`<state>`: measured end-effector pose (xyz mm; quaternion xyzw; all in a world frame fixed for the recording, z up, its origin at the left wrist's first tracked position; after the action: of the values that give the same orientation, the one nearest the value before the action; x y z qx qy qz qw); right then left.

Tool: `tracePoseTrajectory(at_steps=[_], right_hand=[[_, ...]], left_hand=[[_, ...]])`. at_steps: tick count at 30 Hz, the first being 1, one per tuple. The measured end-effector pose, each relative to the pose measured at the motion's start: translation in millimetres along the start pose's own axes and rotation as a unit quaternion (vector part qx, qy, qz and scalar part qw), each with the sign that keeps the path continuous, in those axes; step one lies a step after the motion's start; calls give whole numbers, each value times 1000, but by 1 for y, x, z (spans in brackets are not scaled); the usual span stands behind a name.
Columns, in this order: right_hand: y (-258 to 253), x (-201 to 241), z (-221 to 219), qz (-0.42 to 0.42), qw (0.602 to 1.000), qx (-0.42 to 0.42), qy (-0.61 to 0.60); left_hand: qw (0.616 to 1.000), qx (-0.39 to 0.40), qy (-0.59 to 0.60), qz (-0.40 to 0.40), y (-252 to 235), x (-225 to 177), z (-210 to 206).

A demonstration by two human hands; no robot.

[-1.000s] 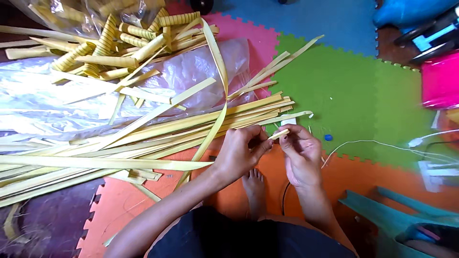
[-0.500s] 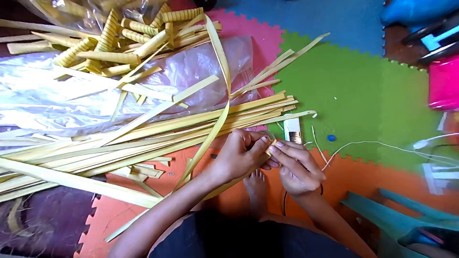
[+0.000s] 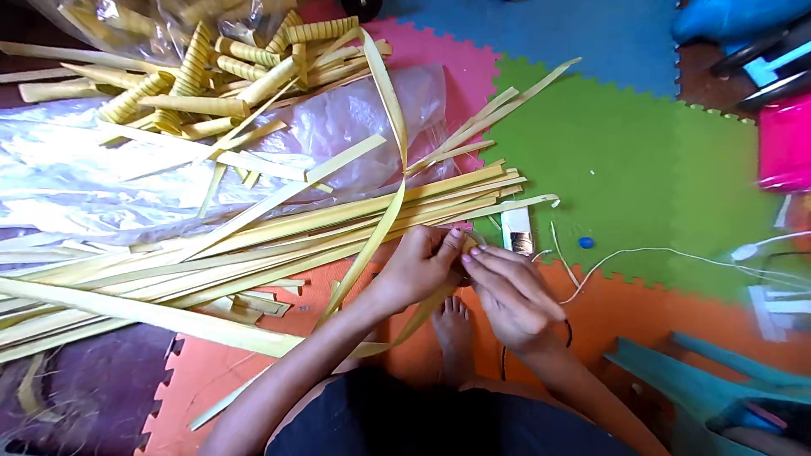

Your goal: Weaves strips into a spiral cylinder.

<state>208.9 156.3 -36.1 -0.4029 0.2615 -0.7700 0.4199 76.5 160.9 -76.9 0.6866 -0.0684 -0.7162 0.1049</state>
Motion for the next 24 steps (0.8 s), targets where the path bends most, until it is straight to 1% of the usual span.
tracePoseTrajectory(at_steps=[1, 2, 3, 6, 8, 9, 10, 11, 12, 14, 15, 16, 17, 18, 19, 21, 23, 24], right_hand=[[-1, -1, -1, -3, 1000, 2, -11], [-3, -6, -1, -27, 999, 2, -39], [-7, -14, 0, -69, 995, 9, -77], [-21, -40, -2, -215, 956, 68, -188], [-22, -51, -13, -279, 929, 131, -206], [-21, -54, -19, -301, 918, 150, -211], [-20, -55, -21, -310, 914, 150, -214], [-20, -55, -20, -304, 918, 135, -217], [-21, -53, -16, -287, 923, 111, -229], [-20, -46, -9, -241, 933, 74, -256], [-18, -44, -7, -226, 935, 63, -267], [-16, -45, -7, -222, 932, 60, -280], [-13, -46, -8, -229, 924, 67, -301], [-9, -48, -11, -250, 907, 77, -330], [-4, -51, -14, -287, 879, 84, -372], [5, -55, -21, -380, 803, 65, -454], [16, -59, -28, -503, 694, 29, -514], [23, -60, -33, -561, 632, 19, -535]], left_hand=[[1000, 20, 16, -14, 0, 0, 0], [998, 45, 37, -17, 1, 0, -1], [997, 60, 54, -12, 2, 0, -1], [996, 53, 70, -35, 2, -2, -4], [997, 39, 38, -51, 2, -4, -8], [998, 39, 24, -45, 2, -4, -9], [998, 49, 27, -30, 2, -3, -11], [996, 74, 56, -5, 3, 0, -14], [987, 114, 113, 30, 5, 3, -19], [953, 185, 218, 97, 12, 12, -28], [950, 188, 227, 105, 12, 16, -28], [957, 180, 205, 97, 10, 17, -26], [971, 162, 163, 71, 7, 16, -22], [983, 138, 112, 32, 5, 13, -17], [992, 113, 60, -8, 2, 9, -12], [995, 79, 3, -61, 0, 2, -4], [992, 88, 2, -85, -1, -3, -3], [991, 93, 6, -91, -1, -5, -5]])
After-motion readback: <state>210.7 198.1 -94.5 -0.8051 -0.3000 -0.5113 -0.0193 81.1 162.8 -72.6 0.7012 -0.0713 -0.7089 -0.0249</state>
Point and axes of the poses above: each hand's wrist, its own y-axis away from the middle knuckle, its own z-axis out of the back of the hand, x = y × z, the point moved 9 cm from there along -y, towards the middle knuckle, and after that the axes turned 5 degrees about -x, right-handed, at the moved point
